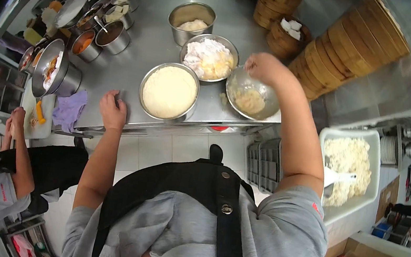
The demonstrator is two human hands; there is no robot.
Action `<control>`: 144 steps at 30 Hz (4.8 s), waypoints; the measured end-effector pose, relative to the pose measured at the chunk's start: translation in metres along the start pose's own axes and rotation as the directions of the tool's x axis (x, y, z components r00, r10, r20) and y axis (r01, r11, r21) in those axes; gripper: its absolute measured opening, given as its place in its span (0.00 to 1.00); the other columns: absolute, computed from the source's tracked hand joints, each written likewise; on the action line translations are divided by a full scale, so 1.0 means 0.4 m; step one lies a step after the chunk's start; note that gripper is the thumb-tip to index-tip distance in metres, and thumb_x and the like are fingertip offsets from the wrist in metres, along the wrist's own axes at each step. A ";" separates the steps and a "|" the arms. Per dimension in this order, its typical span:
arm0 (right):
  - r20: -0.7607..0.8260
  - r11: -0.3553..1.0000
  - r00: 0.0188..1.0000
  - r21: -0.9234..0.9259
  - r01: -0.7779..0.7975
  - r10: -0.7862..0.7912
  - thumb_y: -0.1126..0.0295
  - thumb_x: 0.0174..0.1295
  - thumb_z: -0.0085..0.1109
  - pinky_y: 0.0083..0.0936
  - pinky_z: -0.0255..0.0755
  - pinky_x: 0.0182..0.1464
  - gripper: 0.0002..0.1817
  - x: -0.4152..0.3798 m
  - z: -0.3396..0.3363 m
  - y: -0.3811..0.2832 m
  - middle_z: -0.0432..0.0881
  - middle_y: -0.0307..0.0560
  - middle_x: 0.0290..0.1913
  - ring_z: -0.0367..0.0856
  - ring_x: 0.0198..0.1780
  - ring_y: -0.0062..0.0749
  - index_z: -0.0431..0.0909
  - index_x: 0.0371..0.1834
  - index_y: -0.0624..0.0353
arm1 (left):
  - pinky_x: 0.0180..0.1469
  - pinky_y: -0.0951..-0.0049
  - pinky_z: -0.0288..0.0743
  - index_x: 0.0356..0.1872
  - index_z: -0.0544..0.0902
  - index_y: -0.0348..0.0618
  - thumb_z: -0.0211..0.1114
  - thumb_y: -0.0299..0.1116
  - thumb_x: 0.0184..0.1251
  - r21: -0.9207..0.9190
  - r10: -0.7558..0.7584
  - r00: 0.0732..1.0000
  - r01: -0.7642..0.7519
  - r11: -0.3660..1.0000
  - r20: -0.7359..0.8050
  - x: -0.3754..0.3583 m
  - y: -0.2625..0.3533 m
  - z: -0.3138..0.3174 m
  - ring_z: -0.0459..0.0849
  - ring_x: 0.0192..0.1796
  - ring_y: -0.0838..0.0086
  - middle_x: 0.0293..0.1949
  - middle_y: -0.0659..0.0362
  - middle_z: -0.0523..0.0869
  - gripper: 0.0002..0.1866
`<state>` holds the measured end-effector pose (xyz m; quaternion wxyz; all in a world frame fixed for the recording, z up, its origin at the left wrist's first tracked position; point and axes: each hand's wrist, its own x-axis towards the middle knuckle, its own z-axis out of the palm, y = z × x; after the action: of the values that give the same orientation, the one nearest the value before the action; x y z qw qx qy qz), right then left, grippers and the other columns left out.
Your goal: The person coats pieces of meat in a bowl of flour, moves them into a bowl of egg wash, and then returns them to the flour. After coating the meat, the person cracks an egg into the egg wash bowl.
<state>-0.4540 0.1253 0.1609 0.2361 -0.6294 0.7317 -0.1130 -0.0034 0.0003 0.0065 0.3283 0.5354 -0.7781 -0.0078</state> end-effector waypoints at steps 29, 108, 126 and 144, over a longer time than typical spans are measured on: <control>0.219 0.981 0.962 0.071 -0.183 0.163 0.56 0.49 0.64 0.30 0.72 0.47 0.23 0.038 0.234 0.128 0.84 0.50 0.39 0.80 0.42 0.34 0.81 0.42 0.63 | 0.55 0.61 0.70 0.35 0.82 0.46 0.59 0.27 0.55 0.055 -0.069 0.996 0.073 0.996 -0.064 -0.005 -0.003 0.012 0.75 0.50 0.58 0.43 0.57 0.81 0.07; -0.095 0.874 0.889 0.165 0.457 -0.447 0.78 0.62 0.51 0.26 0.72 0.52 0.11 0.071 0.176 -0.408 0.82 0.49 0.43 0.81 0.47 0.35 0.80 0.46 0.64 | 0.53 0.60 0.69 0.33 0.83 0.49 0.61 0.30 0.53 -0.030 -0.112 0.991 0.110 0.993 -0.067 -0.008 -0.021 0.016 0.77 0.49 0.61 0.39 0.60 0.81 0.06; -0.011 0.920 0.932 0.159 0.359 -0.362 0.79 0.61 0.51 0.26 0.73 0.50 0.12 0.074 0.200 -0.399 0.84 0.50 0.42 0.82 0.46 0.34 0.79 0.46 0.65 | 0.54 0.62 0.69 0.32 0.82 0.48 0.61 0.28 0.53 -0.044 -0.106 0.991 0.103 0.994 -0.081 -0.008 -0.014 0.011 0.77 0.49 0.62 0.39 0.60 0.81 0.05; -0.147 0.905 0.908 -0.240 0.352 -0.392 0.74 0.61 0.49 0.37 0.71 0.59 0.22 0.070 0.311 -0.426 0.74 0.57 0.60 0.76 0.58 0.51 0.72 0.61 0.60 | 0.51 0.61 0.70 0.31 0.81 0.47 0.59 0.28 0.55 -0.032 -0.079 0.991 0.076 0.997 -0.110 -0.007 -0.012 0.009 0.77 0.46 0.59 0.38 0.59 0.81 0.04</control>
<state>-0.2481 0.0832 0.1267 0.0714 -0.7652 0.6245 -0.1389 -0.0006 -0.0006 0.0004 0.3781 0.5601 -0.7371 -0.0016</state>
